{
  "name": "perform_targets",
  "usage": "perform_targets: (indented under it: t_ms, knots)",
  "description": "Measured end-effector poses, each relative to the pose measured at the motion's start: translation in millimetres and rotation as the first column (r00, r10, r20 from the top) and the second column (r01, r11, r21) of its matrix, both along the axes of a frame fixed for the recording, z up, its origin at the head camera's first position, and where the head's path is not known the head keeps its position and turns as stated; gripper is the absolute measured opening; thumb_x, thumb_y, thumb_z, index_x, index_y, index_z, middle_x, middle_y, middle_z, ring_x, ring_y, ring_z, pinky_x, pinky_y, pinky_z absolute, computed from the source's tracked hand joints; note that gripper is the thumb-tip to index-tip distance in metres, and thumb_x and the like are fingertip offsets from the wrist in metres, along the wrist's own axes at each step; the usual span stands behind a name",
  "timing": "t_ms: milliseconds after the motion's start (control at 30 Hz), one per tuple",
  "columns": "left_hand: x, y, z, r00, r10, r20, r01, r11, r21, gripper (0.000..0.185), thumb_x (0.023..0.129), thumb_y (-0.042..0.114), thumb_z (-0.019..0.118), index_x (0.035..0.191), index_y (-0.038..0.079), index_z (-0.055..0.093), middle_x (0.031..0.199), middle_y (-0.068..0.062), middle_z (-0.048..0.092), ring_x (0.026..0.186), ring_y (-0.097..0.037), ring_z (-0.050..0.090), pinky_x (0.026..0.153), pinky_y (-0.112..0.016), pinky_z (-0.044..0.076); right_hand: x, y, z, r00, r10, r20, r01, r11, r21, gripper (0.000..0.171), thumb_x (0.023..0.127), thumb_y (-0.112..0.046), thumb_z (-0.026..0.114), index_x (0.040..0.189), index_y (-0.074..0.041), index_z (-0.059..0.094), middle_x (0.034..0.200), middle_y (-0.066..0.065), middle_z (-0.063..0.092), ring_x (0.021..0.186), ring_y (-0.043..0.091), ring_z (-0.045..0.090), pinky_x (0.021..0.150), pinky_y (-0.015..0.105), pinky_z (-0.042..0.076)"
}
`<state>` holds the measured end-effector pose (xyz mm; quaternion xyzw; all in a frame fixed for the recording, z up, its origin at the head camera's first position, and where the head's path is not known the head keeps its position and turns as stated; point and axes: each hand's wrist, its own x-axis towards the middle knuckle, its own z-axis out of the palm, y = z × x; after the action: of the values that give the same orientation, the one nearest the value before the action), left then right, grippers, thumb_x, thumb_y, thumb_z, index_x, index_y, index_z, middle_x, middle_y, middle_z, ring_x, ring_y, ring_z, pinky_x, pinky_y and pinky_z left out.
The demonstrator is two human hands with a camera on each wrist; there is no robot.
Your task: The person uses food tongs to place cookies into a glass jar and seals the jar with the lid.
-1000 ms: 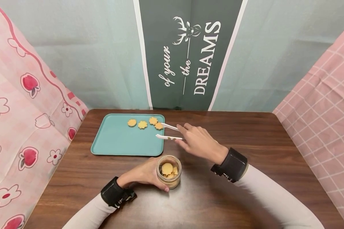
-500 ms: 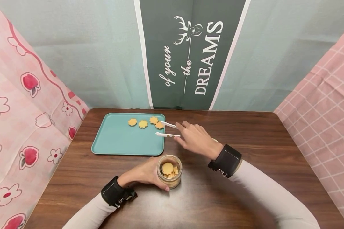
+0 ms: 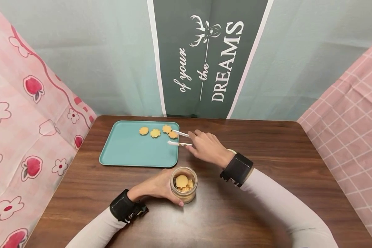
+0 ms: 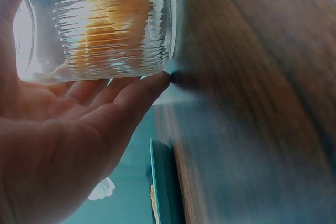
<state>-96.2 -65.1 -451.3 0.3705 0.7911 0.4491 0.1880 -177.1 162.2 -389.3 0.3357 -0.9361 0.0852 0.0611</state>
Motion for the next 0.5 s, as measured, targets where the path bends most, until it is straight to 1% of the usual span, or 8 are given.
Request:
perform_targets:
  t_ms: [167,267,400,500]
  knots:
    - [0.8,0,1.8,1.0,0.002,-0.007,-0.002,1.0,-0.001,0.081,0.065,0.03,0.103,0.134,0.018,0.062,0.132,0.007,0.066,0.125,-0.006,0.059,0.111,-0.026,0.046,-7.7,-3,-5.1,1.0,-0.016,-0.007,0.016,1.0,0.013,0.054,0.1,-0.035,0.073,0.141,0.0,0.064,0.097,0.013,0.064,0.056,0.019,0.056,0.05,0.04,0.053]
    - [1.1,0,2.1,1.0,0.001,-0.019,-0.001,1.0,0.002,0.081,0.066,0.031,0.103,0.134,0.018,0.062,0.133,0.006,0.066,0.125,-0.006,0.059,0.111,-0.026,0.046,-12.7,-4,-8.1,1.0,-0.03,0.002,0.03,0.999,0.022,0.053,0.1,-0.034,0.073,0.14,0.0,0.064,0.096,0.013,0.064,0.057,0.019,0.056,0.051,0.041,0.053]
    - [1.3,0,2.4,0.999,0.003,-0.035,-0.003,1.0,0.006,0.082,0.066,0.032,0.103,0.135,0.017,0.062,0.133,0.004,0.066,0.125,-0.007,0.059,0.111,-0.027,0.046,-19.5,-7,-10.8,0.999,-0.039,0.022,0.038,0.999,0.03,0.054,0.101,-0.035,0.072,0.14,0.001,0.064,0.101,0.015,0.066,0.058,0.02,0.057,0.052,0.041,0.055]
    - [1.5,0,2.4,0.999,0.008,-0.031,-0.008,1.0,-0.002,0.082,0.065,0.032,0.103,0.135,0.017,0.063,0.133,0.005,0.066,0.126,-0.009,0.06,0.111,-0.027,0.046,-24.3,-9,-12.5,0.998,-0.048,0.042,0.047,0.998,0.034,0.054,0.102,-0.035,0.071,0.14,0.002,0.063,0.105,0.018,0.068,0.059,0.021,0.059,0.053,0.042,0.056]
